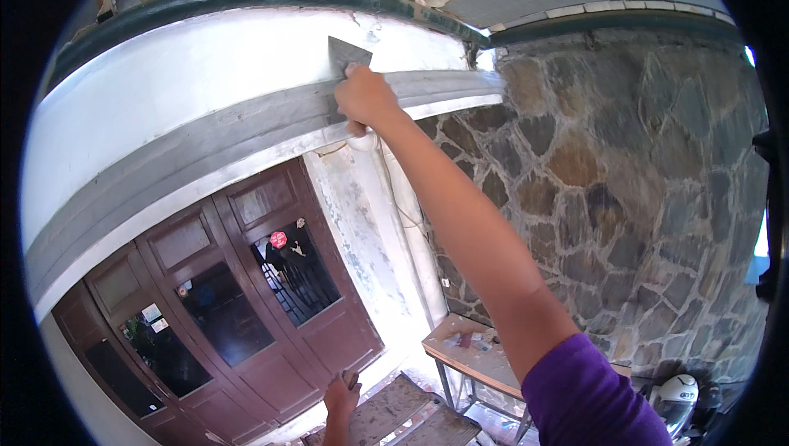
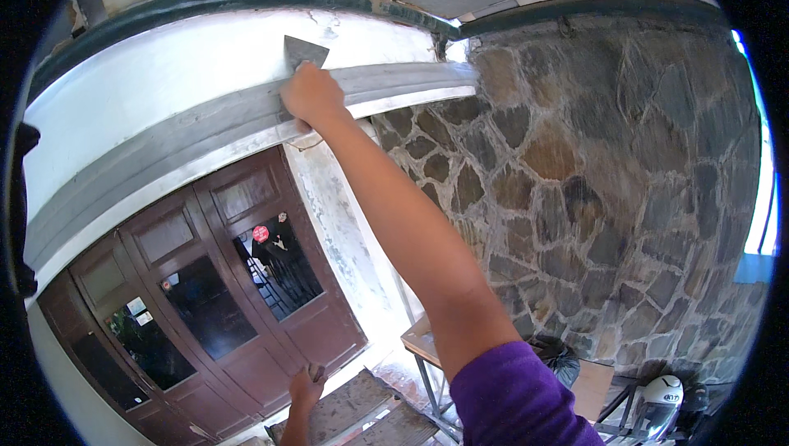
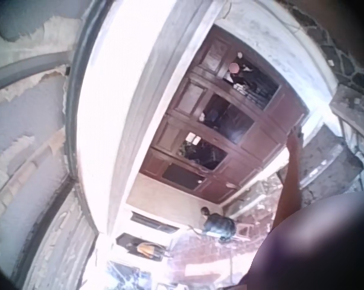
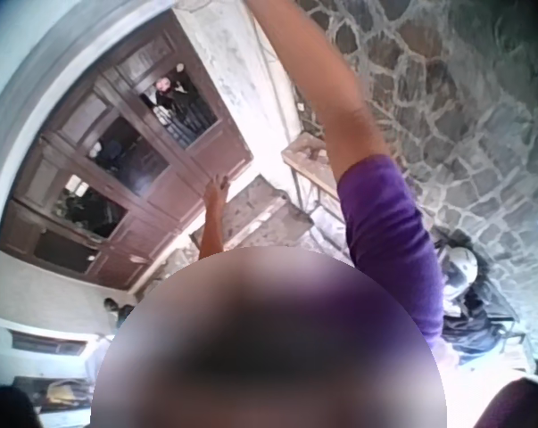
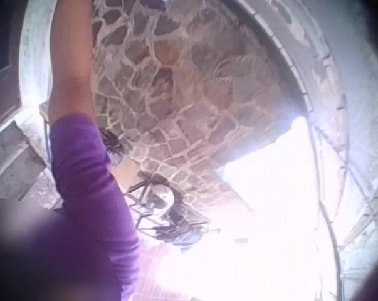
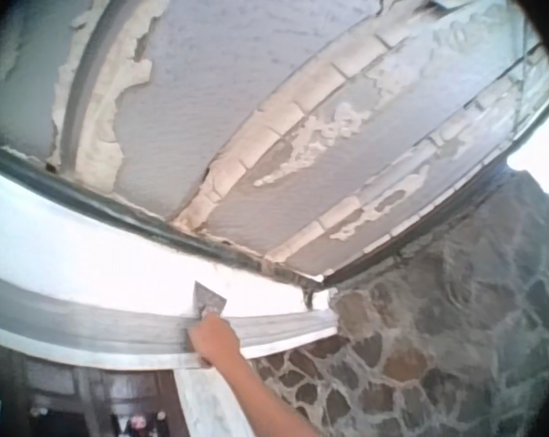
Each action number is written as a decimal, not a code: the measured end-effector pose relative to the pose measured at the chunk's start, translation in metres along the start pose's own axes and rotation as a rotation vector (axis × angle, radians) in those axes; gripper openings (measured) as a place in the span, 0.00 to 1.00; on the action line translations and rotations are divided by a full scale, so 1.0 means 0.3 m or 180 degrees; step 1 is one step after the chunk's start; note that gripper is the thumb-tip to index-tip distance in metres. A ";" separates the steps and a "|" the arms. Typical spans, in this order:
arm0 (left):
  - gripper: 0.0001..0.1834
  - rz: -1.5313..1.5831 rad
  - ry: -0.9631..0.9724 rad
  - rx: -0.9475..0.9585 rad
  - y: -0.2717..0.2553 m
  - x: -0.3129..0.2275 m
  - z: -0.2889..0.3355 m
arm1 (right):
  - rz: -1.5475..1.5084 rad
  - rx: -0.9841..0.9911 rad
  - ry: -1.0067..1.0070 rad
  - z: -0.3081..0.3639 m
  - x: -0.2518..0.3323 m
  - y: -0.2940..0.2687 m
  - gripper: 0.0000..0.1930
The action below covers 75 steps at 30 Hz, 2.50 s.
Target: The person smooths a freshly plastered curved arch above a doorway using a sanding block and a trowel. They repeatedly rub and scrape the surface to even it out while standing on a ladder.
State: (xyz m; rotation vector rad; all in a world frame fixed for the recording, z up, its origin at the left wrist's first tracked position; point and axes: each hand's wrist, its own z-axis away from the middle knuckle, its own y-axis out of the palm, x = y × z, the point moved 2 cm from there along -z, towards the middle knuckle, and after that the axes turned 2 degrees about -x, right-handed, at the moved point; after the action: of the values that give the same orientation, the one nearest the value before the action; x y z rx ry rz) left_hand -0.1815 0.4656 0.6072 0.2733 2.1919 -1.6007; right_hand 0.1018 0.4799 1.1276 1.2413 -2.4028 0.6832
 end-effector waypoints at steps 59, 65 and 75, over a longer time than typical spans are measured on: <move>0.37 -0.0114 0.0044 0.0260 0.016 0.001 -0.006 | -0.0621 -0.0737 0.0027 -0.312 0.079 0.027 0.15; 0.38 -0.0010 -0.0003 0.0339 -0.008 -0.018 0.005 | -0.0298 -0.0952 -0.0122 -0.379 0.064 0.062 0.14; 0.33 -0.0095 -0.0029 0.0111 0.014 -0.001 0.002 | -0.1412 -0.0376 0.0568 -0.356 -0.054 -0.019 0.10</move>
State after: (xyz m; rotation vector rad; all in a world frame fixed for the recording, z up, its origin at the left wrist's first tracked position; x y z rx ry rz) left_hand -0.1794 0.4665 0.6035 0.2441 2.1727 -1.6545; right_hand 0.1247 0.5479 1.2086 1.5208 -1.9024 0.4840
